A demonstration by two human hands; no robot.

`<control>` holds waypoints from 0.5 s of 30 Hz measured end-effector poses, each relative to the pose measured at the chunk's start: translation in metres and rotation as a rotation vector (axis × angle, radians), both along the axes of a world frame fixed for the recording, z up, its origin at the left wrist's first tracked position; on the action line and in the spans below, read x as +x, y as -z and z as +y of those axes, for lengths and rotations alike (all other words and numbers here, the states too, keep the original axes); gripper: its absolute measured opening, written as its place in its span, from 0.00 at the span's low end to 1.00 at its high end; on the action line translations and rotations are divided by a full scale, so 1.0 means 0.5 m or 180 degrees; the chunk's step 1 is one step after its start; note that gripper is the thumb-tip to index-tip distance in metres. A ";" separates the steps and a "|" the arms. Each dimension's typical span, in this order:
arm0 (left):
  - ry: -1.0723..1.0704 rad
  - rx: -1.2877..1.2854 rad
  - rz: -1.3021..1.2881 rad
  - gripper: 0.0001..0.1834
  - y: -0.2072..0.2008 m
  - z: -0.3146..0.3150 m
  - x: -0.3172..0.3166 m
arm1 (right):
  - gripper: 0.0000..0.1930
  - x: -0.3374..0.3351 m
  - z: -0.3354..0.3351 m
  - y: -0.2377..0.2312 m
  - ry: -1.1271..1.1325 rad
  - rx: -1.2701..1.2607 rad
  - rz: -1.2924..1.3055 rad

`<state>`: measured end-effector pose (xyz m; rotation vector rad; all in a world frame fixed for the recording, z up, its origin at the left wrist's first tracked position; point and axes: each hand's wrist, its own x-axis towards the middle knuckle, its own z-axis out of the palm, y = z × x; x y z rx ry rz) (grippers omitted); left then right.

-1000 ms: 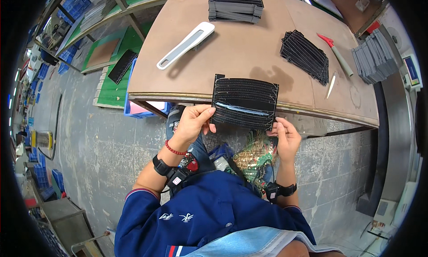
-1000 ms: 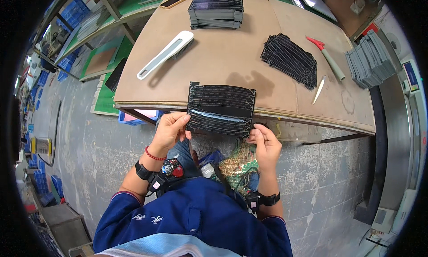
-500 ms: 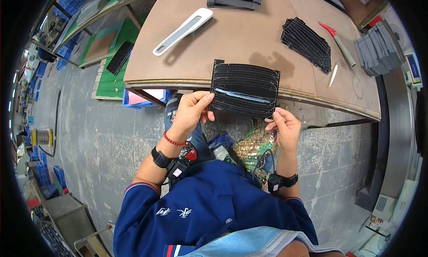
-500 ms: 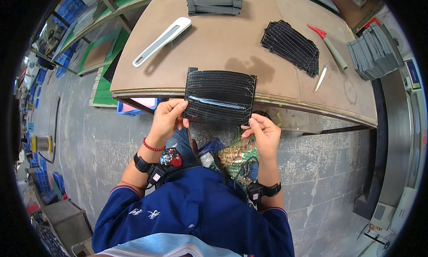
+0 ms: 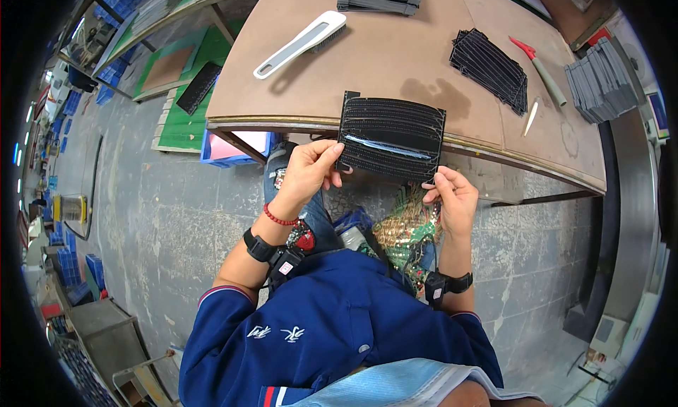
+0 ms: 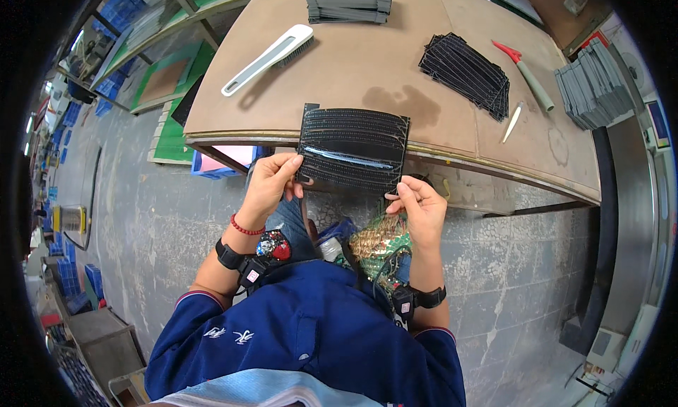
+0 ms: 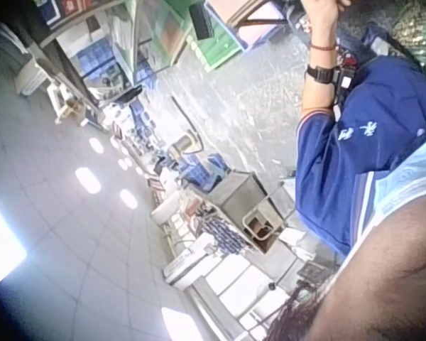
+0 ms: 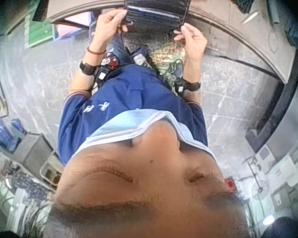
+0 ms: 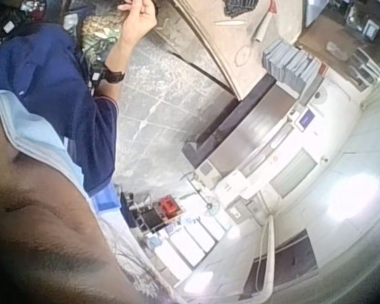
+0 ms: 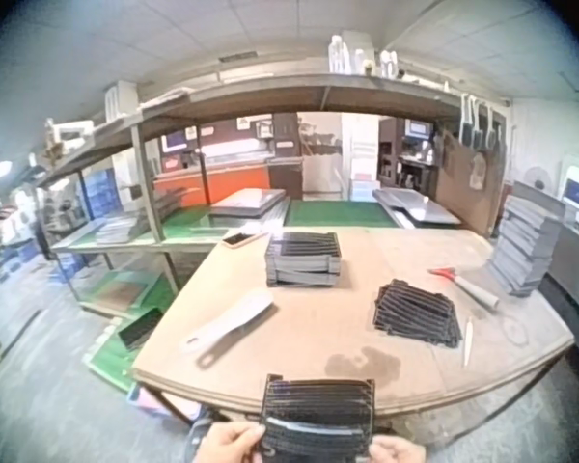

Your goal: The recorder brushes dust off metal heat sinks or grills and then uses a white marking pen to write on one of them.

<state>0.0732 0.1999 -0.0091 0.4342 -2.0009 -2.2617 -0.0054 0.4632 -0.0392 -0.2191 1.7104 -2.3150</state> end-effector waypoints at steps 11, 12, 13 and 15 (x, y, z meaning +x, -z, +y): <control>0.0033 0.0666 0.0115 0.14 0.000 0.019 0.003 | 0.10 -0.092 0.125 -0.099 0.0740 0.1603 0.1467; 0.0025 0.0664 0.0131 0.14 0.001 0.019 0.005 | 0.11 -0.130 0.167 -0.127 0.0948 0.2367 0.1838; 0.0021 0.0662 0.0145 0.14 0.001 0.018 0.006 | 0.10 -0.168 0.200 -0.153 0.1263 0.3132 0.2321; -0.0004 0.0652 0.0119 0.14 -0.001 0.014 0.012 | 0.11 -0.258 0.256 -0.184 0.1489 0.4354 0.3189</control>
